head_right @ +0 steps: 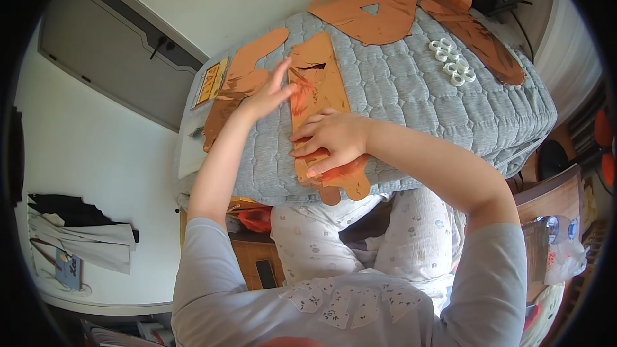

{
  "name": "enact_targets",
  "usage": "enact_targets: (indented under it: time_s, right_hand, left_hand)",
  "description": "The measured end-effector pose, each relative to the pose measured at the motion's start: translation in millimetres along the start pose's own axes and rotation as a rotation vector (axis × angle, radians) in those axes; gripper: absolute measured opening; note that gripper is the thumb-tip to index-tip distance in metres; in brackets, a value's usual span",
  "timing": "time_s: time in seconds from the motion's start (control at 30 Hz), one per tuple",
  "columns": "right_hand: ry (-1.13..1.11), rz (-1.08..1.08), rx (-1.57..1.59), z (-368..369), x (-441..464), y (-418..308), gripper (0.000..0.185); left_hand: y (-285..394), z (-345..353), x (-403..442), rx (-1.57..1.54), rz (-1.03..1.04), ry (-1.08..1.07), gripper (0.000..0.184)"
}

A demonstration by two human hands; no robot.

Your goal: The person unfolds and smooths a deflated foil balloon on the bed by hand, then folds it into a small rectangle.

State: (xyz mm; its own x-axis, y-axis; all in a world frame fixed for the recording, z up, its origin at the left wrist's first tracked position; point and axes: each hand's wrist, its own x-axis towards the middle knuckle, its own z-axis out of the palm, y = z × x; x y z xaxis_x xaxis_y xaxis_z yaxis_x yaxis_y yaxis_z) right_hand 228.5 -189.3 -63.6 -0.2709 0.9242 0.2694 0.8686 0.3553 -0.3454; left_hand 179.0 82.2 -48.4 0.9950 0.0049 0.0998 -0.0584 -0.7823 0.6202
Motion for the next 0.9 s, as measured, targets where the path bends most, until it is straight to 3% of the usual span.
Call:
enact_targets:
  time_s: [0.07,0.13,0.3,0.4,0.47,0.5,0.53,0.6,0.63,0.7,0.83,0.9]
  right_hand:
    - [0.024,-0.004,0.053,1,0,0,0.061]
    - [0.025,0.001,0.045,0,0,-1,0.061]
    - [0.049,-0.013,0.063,1,1,2,0.064]
    - [0.104,-0.071,0.211,-5,1,3,0.057]
    - [0.254,0.125,0.626,-9,-4,0,0.045]
    - [0.352,0.200,0.622,-10,-4,2,0.031]
    - [0.353,0.201,0.612,-14,-5,5,0.031]
    - [0.655,0.651,0.539,-25,-5,9,0.026]
    - [0.653,0.649,0.532,-27,-6,17,0.026]
    - [0.708,0.754,-0.093,-24,-11,34,0.021]
    - [0.681,0.738,-0.100,-16,-14,44,0.020]
    - [0.549,0.778,-0.135,-13,-14,47,0.021]
  left_hand:
    - [19,18,-16,0.004,0.088,0.005,0.079]
    - [32,37,-32,0.266,0.191,-0.047,0.068]
    - [26,45,-37,0.281,0.177,-0.061,0.063]
    - [25,45,-38,0.379,0.179,-0.096,0.062]
    - [25,44,-38,0.421,0.230,-0.098,0.066]
    - [26,45,-37,0.422,0.237,-0.092,0.066]
    - [27,47,-37,0.412,0.202,-0.094,0.072]
    - [30,48,-36,0.401,0.172,-0.088,0.077]
    - [30,49,-37,0.433,0.173,-0.082,0.083]
    - [31,49,-39,0.463,0.170,-0.075,0.089]
    - [33,48,-42,0.442,0.161,-0.072,0.087]
    - [34,49,-42,0.442,0.168,-0.064,0.087]
